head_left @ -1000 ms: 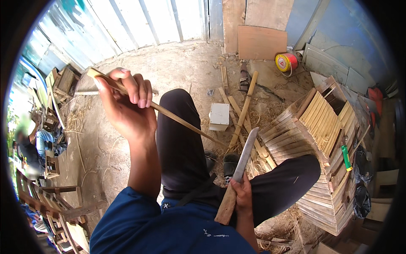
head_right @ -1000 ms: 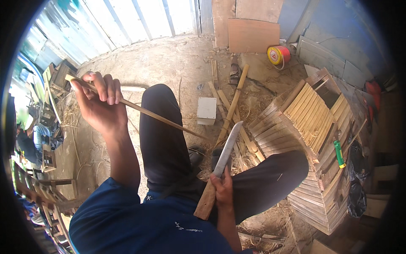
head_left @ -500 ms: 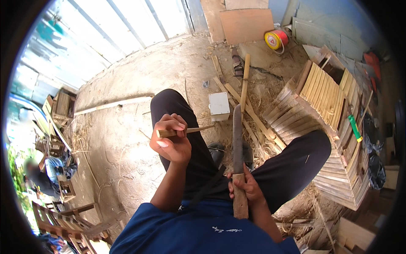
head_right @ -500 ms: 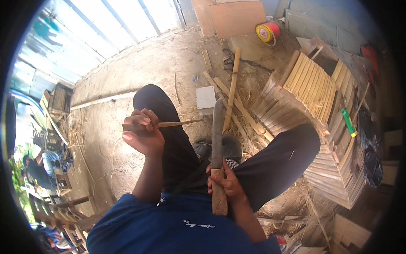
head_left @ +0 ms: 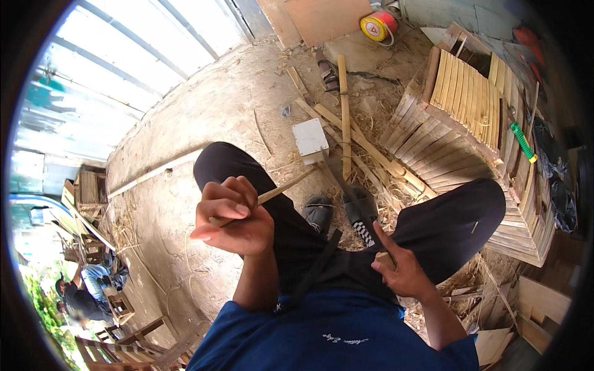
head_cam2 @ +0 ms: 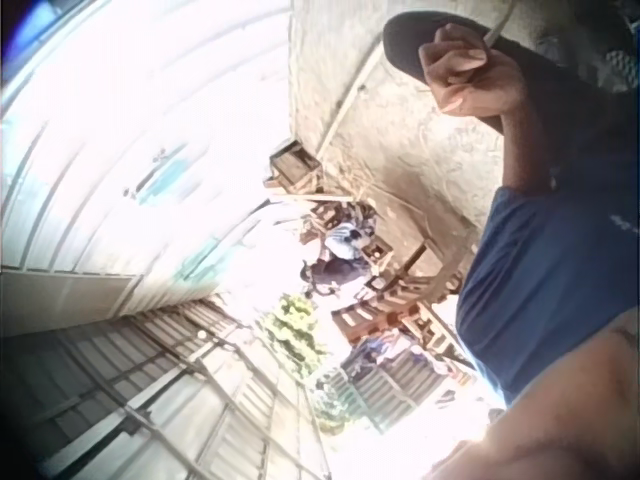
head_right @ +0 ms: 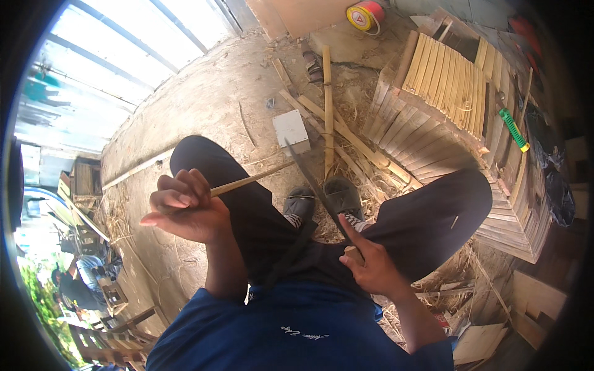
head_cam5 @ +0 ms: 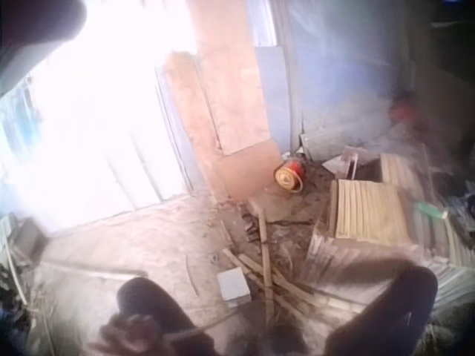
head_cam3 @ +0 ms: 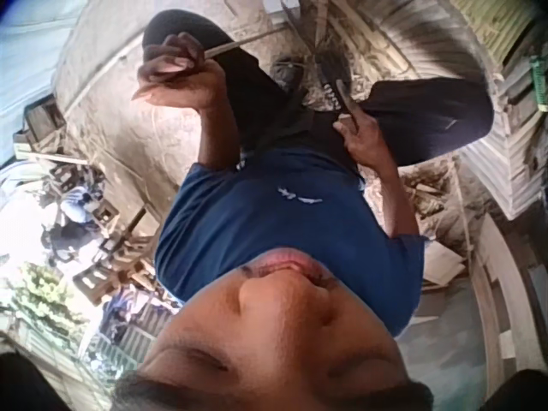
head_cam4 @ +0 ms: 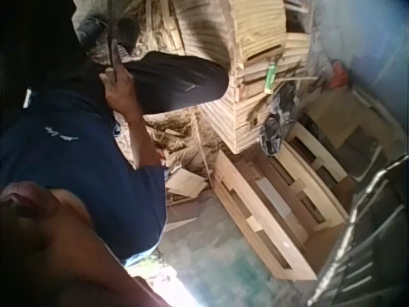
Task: The person sits on the floor and uses a large knife to shave and sharpen thin bamboo sticks. They repeatedly rotate the sticks and scrape the blade along the surface to thin and smooth them, occasionally inspecting the edges.
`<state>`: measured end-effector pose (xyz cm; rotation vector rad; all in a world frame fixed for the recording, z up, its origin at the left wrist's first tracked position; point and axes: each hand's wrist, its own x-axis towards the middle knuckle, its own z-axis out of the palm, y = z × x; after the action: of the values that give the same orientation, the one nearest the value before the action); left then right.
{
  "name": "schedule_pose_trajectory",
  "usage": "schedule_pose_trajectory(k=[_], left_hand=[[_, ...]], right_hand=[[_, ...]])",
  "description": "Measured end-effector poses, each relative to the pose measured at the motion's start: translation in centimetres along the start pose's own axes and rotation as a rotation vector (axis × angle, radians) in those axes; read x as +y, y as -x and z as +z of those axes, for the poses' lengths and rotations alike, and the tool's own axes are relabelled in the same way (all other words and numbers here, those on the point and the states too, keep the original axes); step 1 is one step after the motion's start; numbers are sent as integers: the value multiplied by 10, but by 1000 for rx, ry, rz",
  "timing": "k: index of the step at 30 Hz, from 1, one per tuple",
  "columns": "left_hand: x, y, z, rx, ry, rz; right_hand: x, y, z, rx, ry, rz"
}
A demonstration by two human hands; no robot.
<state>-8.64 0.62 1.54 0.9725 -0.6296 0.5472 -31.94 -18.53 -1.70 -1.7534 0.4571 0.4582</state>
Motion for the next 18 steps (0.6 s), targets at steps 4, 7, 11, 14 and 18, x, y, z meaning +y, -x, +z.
schedule_pose_trajectory(k=[4, 7, 11, 14, 18], left_hand=[[0, 1, 1, -9, -1, 18], [2, 3, 1, -36, -46, 38], [6, 5, 1, -57, -43, -28], [11, 9, 1, -96, 1, -69], [21, 17, 0, -187, -44, -43]], right_hand=[[15, 1, 25, 67, 113, -86], [21, 1, 36, 49, 147, -98], [15, 0, 44, 0, 183, -116], [8, 0, 49, -26, 210, -109], [2, 2, 52, -39, 214, -130]])
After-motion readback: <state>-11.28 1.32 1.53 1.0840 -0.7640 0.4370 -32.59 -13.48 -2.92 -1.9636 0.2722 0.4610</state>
